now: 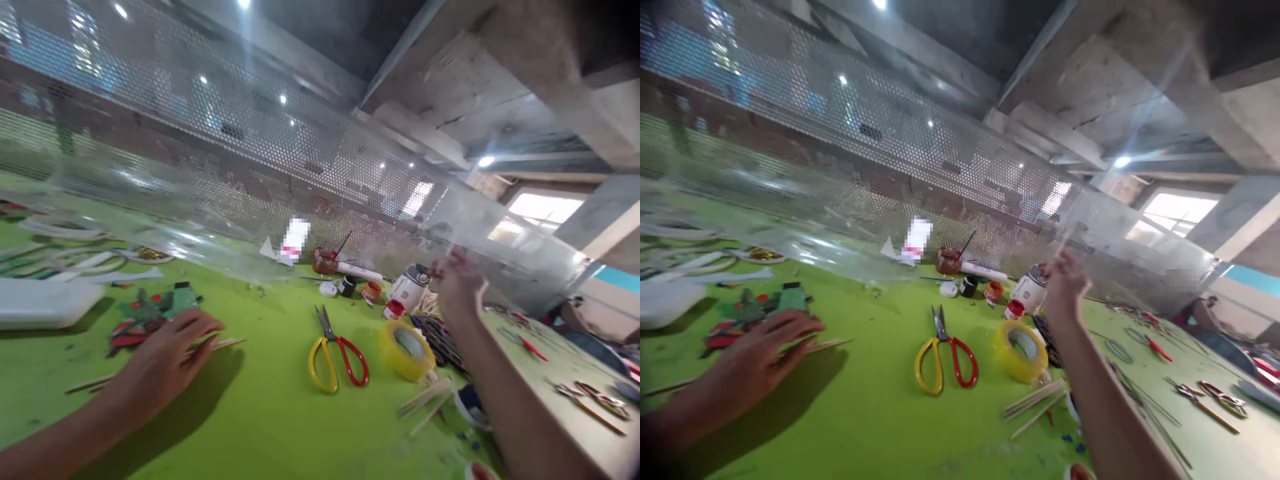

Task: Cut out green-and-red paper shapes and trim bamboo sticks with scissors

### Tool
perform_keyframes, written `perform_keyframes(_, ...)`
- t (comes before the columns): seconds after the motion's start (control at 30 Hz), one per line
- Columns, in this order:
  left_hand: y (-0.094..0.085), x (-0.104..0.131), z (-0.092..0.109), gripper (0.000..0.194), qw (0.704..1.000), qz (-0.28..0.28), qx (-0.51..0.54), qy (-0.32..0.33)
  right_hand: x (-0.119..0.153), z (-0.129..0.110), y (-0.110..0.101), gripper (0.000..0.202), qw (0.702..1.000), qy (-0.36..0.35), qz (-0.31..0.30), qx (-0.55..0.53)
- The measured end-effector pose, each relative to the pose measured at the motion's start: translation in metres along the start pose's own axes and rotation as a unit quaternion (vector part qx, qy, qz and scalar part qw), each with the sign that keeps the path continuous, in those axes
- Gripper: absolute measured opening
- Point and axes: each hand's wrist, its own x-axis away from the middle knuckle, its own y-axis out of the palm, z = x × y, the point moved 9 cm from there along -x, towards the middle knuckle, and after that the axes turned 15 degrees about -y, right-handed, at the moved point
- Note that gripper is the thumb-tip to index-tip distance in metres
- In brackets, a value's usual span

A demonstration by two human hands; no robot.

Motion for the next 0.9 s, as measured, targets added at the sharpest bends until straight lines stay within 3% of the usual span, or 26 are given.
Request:
perform_keyframes(0.03, 0.003, -0.006, 0.004, 0.018, 1.000, -0.016, 0.026, 0.005, 0.033, -0.027, 0.009, 0.032, 0.998, -0.007, -0.016, -0.066)
perform_keyframes(0.07, 0.003, -0.010, 0.008, 0.019, 0.998, -0.023, 0.065, -0.002, 0.070, -0.058, 0.029, 0.032, 0.971, -0.012, -0.064, -0.229)
perform_keyframes(0.1, 0.002, -0.013, 0.011, 0.021, 0.993, -0.035, 0.110, -0.027, 0.111, -0.089, 0.046, 0.034, 0.928, -0.002, -0.118, -0.352)
perform_keyframes(0.17, 0.000, -0.014, 0.013, 0.025, 0.964, -0.073, 0.230, -0.109, 0.192, -0.139, 0.072, 0.034, 0.856, 0.045, -0.201, -0.474)
perform_keyframes(0.2, -0.002, -0.013, 0.014, 0.027, 0.934, -0.095, 0.310, -0.152, 0.229, -0.159, 0.084, 0.034, 0.826, 0.072, -0.254, -0.498)
perform_keyframes(0.3, -0.010, -0.011, 0.026, 0.027, 0.803, -0.144, 0.546, -0.190, 0.294, -0.189, 0.102, 0.038, 0.794, 0.128, -0.293, -0.517)
perform_keyframes(0.4, -0.011, -0.010, 0.024, 0.018, 0.731, -0.174, 0.611, -0.247, 0.319, -0.205, 0.118, 0.042, 0.763, 0.155, -0.333, -0.532)
perform_keyframes(0.5, -0.010, -0.009, 0.019, 0.010, 0.704, -0.183, 0.624, -0.285, 0.329, -0.216, 0.129, 0.045, 0.740, 0.168, -0.375, -0.532)
perform_keyframes(0.6, -0.013, -0.011, 0.018, 0.005, 0.697, -0.177, 0.638, -0.275, 0.333, -0.226, 0.133, 0.043, 0.749, 0.135, -0.406, -0.506)
perform_keyframes(0.73, -0.015, -0.013, 0.017, 0.012, 0.694, -0.176, 0.645, -0.266, 0.334, -0.237, 0.132, 0.038, 0.776, 0.052, -0.445, -0.444)
perform_keyframes(0.9, -0.010, -0.011, 0.016, 0.019, 0.704, -0.203, 0.624, -0.272, 0.335, -0.242, 0.131, 0.023, 0.773, 0.000, -0.489, -0.404)
